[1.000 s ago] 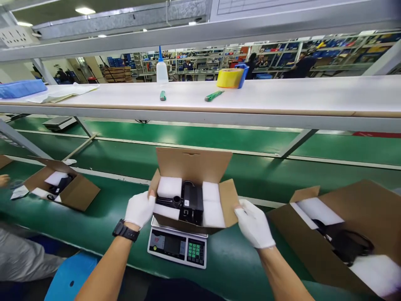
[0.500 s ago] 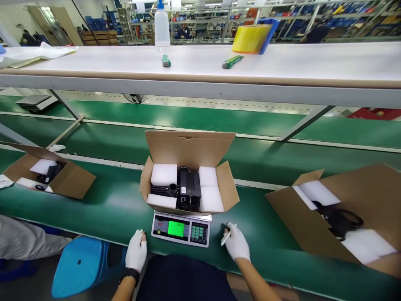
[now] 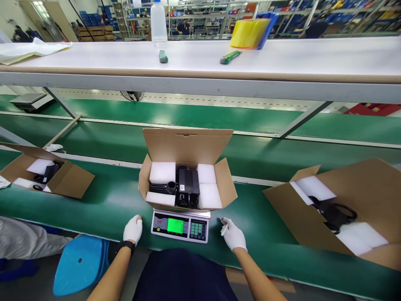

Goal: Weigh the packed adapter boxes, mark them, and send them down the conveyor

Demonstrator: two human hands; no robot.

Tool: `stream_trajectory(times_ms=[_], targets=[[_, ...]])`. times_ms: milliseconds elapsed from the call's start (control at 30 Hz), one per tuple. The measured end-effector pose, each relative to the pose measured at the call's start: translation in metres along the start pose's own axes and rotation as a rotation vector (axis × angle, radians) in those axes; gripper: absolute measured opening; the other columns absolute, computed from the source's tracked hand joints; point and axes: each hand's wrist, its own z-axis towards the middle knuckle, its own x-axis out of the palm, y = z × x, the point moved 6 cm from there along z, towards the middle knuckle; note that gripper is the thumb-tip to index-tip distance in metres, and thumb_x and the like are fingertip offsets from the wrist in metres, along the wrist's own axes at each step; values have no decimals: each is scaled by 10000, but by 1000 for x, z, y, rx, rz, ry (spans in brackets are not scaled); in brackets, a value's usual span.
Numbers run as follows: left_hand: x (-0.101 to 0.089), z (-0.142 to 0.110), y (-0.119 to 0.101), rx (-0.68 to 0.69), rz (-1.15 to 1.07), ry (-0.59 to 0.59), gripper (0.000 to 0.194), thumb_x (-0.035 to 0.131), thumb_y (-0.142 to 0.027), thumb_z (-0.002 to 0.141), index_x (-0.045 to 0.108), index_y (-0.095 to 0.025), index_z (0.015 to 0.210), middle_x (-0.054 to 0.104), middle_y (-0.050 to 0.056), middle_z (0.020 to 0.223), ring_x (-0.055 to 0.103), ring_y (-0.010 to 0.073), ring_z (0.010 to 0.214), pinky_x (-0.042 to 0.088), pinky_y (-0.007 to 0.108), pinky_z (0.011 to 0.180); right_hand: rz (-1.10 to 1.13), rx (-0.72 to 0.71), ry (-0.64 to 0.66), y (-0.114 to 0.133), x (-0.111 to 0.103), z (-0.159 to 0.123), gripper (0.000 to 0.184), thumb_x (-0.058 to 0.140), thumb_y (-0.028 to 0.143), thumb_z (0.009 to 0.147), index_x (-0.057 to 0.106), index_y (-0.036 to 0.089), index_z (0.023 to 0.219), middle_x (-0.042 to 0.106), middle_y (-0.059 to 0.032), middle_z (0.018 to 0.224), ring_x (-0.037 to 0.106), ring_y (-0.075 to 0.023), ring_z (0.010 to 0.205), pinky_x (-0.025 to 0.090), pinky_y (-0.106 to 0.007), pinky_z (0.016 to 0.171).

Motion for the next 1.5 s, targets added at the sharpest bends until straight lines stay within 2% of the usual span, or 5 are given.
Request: stream_trajectory(times_ms=[167,300,533,900,1500], targets=[[-113,45,-58,26,-12,-370,484,304,-234,950,574,16,1262,575,245,1322,507,330,1286,377,462,1125,283,-20,-5,13,-19,-4,545,323,466,949,573,123,1291,731,-115,1022,700,-242,910,527,-345,844],[-227,13,-181,645,-71,-975,371,438,-227,948,605,-70,1240,607,195,1284,529,282,1257,404,458,1100,249,-9,-170,47,-85,3,622,320,658,864,710,175,885,705,-110,758,674,-287,786,509,-388,739],[-228,-18,-353,1173,219,-686,378,514,-301,927,595,-108,1241,572,151,1313,459,341,1288,370,519,1059,583,-322,-507,166,-215,-9,777,349,855,806,677,150,823,638,-72,626,573,-182,541,476,-315,565],[-121,-107,-257,925,0,-446,142,567,-272,902,666,-189,963,544,59,822,486,243,809,422,423,745,823,-638,-346,232,-215,-127,443,583,596,896,623,165,797,600,-16,596,550,-130,502,470,-233,471],[-84,-107,-239,960,-178,-703,292,536,-120,854,658,-174,1113,626,63,909,556,249,883,427,501,928,302,-575,43,306,-132,-79,366,389,500,932,578,207,820,708,-30,740,662,-200,671,462,-342,725]])
